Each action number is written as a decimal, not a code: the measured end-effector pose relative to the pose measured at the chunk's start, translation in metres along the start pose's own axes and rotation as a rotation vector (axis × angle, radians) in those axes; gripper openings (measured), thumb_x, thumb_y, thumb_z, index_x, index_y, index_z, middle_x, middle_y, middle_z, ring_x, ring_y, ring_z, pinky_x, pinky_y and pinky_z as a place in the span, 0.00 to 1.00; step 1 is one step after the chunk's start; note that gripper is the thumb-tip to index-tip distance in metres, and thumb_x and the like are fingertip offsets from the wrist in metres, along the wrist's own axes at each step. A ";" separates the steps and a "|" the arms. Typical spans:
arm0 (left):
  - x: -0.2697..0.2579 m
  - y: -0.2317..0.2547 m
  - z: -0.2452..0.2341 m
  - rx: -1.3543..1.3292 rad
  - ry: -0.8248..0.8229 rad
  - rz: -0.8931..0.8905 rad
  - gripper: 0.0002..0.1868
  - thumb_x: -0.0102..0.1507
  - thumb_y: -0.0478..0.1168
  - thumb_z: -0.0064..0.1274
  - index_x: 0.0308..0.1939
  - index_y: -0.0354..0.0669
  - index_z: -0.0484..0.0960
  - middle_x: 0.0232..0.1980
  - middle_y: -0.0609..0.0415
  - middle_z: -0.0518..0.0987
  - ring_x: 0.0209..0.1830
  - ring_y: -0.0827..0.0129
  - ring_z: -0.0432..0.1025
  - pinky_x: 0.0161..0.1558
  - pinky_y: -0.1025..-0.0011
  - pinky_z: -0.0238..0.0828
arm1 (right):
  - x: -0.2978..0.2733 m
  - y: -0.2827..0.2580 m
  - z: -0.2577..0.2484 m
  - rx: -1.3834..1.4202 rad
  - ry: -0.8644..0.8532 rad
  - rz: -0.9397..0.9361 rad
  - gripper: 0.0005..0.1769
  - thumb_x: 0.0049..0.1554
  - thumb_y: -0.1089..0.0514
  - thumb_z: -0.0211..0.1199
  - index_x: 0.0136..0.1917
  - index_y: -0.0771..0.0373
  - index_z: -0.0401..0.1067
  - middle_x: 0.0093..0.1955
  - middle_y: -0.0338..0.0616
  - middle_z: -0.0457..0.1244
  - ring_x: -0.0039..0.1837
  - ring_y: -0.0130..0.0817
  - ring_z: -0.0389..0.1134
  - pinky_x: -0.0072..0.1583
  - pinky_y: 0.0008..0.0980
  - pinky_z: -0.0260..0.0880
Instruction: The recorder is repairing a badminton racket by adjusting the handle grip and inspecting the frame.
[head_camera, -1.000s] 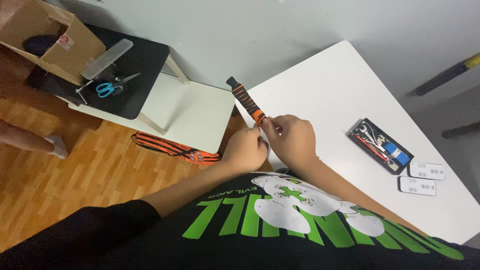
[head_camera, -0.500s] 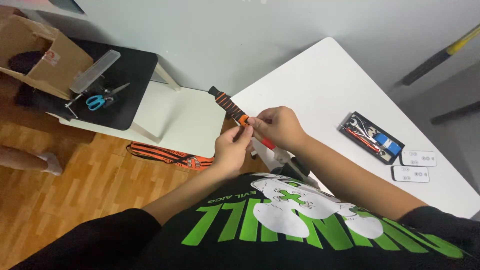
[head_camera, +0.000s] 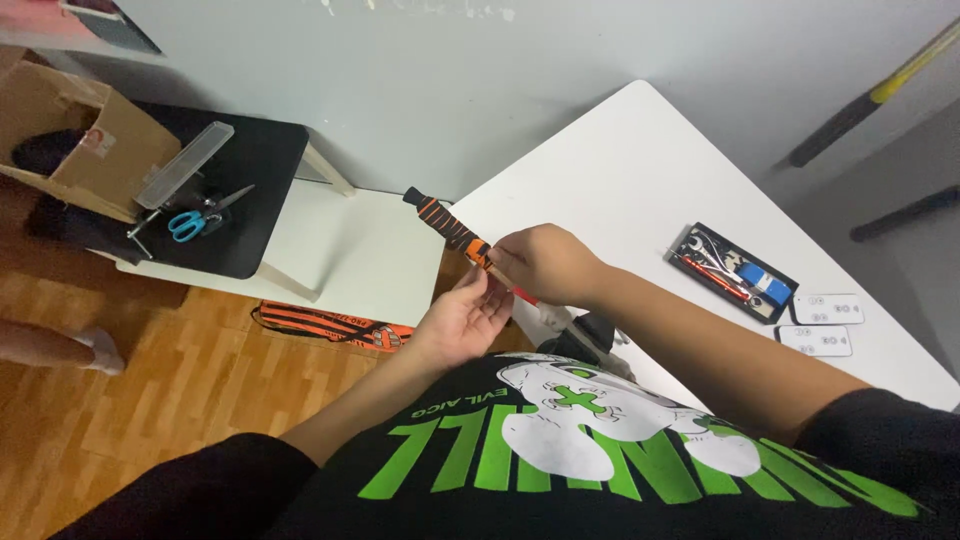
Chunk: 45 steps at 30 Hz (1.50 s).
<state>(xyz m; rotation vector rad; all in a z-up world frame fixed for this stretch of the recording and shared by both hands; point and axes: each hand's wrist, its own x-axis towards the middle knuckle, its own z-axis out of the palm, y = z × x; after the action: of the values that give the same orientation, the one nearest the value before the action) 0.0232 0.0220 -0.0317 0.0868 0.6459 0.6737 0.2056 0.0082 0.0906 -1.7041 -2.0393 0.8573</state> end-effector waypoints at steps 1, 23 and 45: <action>0.001 0.001 -0.002 0.004 0.000 -0.002 0.10 0.70 0.41 0.47 0.54 0.49 0.78 0.52 0.58 0.79 0.55 0.71 0.73 0.64 0.64 0.70 | 0.001 0.002 0.000 0.002 0.003 0.001 0.19 0.62 0.48 0.55 0.44 0.62 0.80 0.33 0.51 0.67 0.35 0.47 0.67 0.42 0.43 0.67; 0.010 0.019 -0.007 0.256 0.062 0.159 0.10 0.69 0.40 0.48 0.49 0.37 0.77 0.45 0.51 0.80 0.48 0.64 0.76 0.58 0.58 0.75 | -0.001 0.017 0.020 0.322 -0.009 -0.046 0.22 0.67 0.47 0.50 0.45 0.65 0.77 0.32 0.47 0.66 0.35 0.35 0.65 0.44 0.36 0.70; 0.036 0.031 -0.011 0.073 0.099 -0.114 0.03 0.65 0.37 0.54 0.39 0.44 0.77 0.32 0.61 0.74 0.26 0.77 0.64 0.55 0.55 0.78 | 0.001 0.025 0.031 0.468 0.050 0.077 0.21 0.65 0.48 0.55 0.50 0.67 0.78 0.32 0.38 0.64 0.36 0.24 0.61 0.41 0.29 0.67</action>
<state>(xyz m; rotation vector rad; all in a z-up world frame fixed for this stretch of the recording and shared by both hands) 0.0209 0.0672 -0.0515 0.0842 0.7647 0.5473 0.2060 0.0048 0.0510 -1.5253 -1.5849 1.1923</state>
